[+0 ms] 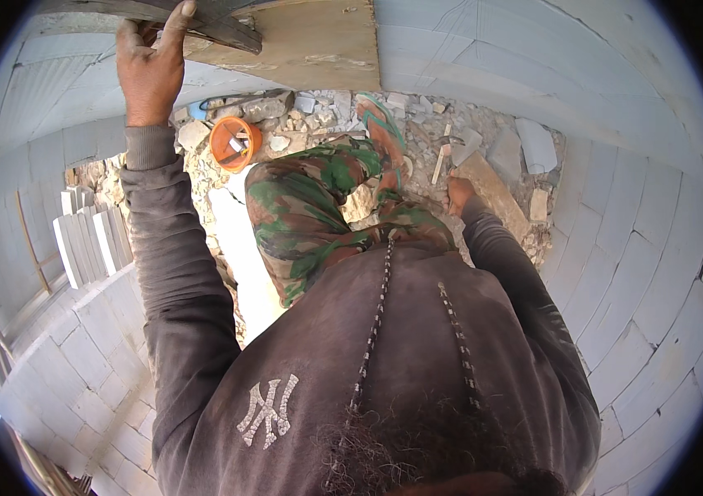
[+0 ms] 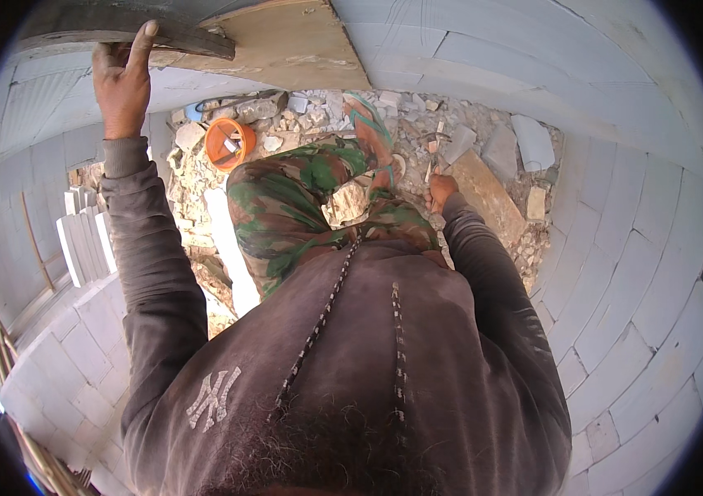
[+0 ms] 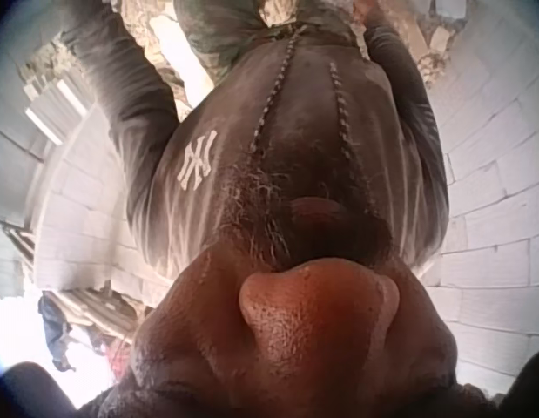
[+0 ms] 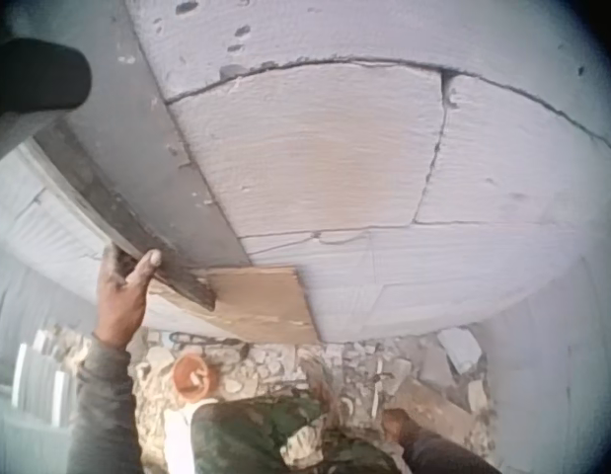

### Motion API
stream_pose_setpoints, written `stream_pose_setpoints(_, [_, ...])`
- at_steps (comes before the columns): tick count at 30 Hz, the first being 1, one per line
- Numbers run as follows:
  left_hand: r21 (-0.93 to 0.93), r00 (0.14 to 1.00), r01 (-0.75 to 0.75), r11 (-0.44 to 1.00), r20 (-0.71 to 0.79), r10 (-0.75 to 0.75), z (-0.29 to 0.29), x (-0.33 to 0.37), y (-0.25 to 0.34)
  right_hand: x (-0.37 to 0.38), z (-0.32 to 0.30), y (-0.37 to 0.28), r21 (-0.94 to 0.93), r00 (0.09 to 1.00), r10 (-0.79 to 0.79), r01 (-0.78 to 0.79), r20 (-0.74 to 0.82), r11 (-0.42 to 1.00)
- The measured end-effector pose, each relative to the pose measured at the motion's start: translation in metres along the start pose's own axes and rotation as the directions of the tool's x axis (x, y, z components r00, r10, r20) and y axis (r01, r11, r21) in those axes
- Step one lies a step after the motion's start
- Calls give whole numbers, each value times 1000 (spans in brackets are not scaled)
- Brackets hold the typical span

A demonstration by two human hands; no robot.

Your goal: The person installs a wooden guide rail against a concrete block wall by hammering nails through it, then holds a smaller wooden piece against the guide to check alignment.

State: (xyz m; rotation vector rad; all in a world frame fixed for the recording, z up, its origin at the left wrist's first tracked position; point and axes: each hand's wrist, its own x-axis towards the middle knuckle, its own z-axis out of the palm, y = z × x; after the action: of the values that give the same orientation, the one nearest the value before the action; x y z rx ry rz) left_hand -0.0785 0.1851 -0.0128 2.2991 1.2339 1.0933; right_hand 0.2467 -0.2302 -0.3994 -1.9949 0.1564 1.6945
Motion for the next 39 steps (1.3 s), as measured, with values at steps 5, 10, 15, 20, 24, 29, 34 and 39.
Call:
stream_pose_setpoints(5, [189,997,-81,979,24,78,-5,-2,-3,-8,14,-8,-122,999,-42,42,1,992])
stream_pose_setpoints(10, [272,993,-114,955,47,105,-7,2,-3,16,0,42,-242,998,-59,49,-35,969])
stream_pose_setpoints(15, [77,999,-45,996,0,45,-7,-1,4,10,-40,91,-193,991,111,-124,-77,973])
stream_pose_setpoints(20, [321,961,-277,906,114,254,-7,4,-24,-6,-73,150,-139,971,192,-212,-143,967])
stream_pose_setpoints(24, [426,943,-332,842,173,284,-16,0,-20,-10,-102,174,-105,950,274,-290,-149,951])
stream_pose_setpoints(29, [-148,991,127,981,-11,-130,3,-3,33,-19,-96,155,-307,980,179,-197,-87,931])
stream_pose_setpoints(34, [-193,995,32,981,-82,-49,9,-4,31,-18,-80,119,-57,976,210,-213,-48,975])
stream_pose_setpoints(39, [-29,995,-7,1000,-97,4,6,-4,24,-16,-63,82,-108,983,181,-184,-39,977])
